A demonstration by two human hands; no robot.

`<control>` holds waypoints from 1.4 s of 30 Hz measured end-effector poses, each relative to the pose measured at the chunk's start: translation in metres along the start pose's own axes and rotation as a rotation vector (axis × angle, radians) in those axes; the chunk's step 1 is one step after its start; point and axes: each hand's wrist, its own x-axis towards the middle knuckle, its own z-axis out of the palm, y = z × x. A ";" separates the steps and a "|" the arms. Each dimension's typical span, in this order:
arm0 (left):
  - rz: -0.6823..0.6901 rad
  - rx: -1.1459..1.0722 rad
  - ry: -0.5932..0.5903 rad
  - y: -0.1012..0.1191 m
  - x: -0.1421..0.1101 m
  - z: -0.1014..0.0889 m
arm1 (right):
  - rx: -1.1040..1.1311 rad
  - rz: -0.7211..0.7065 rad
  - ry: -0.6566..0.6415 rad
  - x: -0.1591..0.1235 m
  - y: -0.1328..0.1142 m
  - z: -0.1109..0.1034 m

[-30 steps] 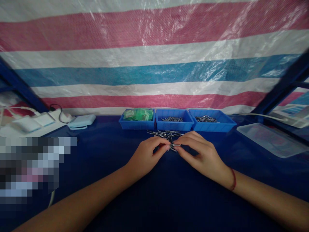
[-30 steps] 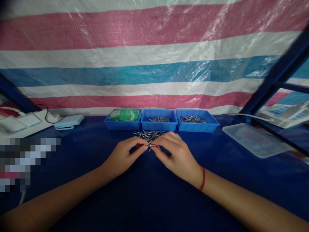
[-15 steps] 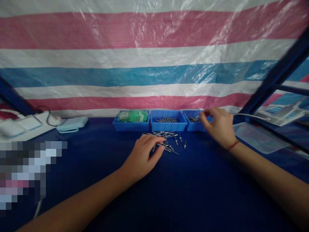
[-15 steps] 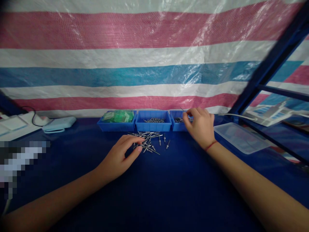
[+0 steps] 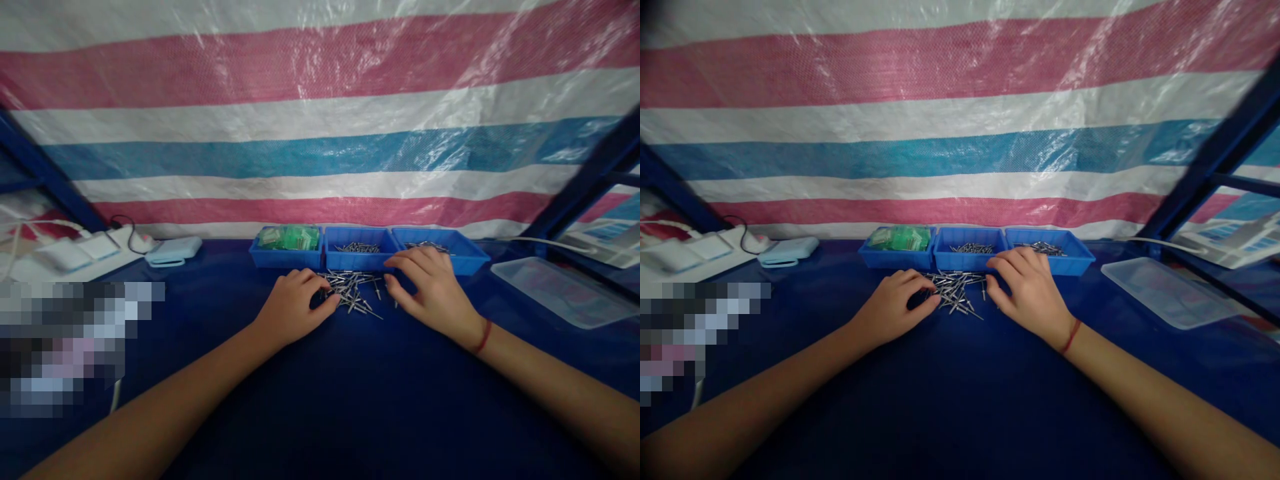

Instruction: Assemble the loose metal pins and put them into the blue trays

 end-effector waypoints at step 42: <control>0.005 -0.437 0.037 0.039 -0.011 0.001 | 0.859 0.354 -0.031 -0.006 -0.063 -0.005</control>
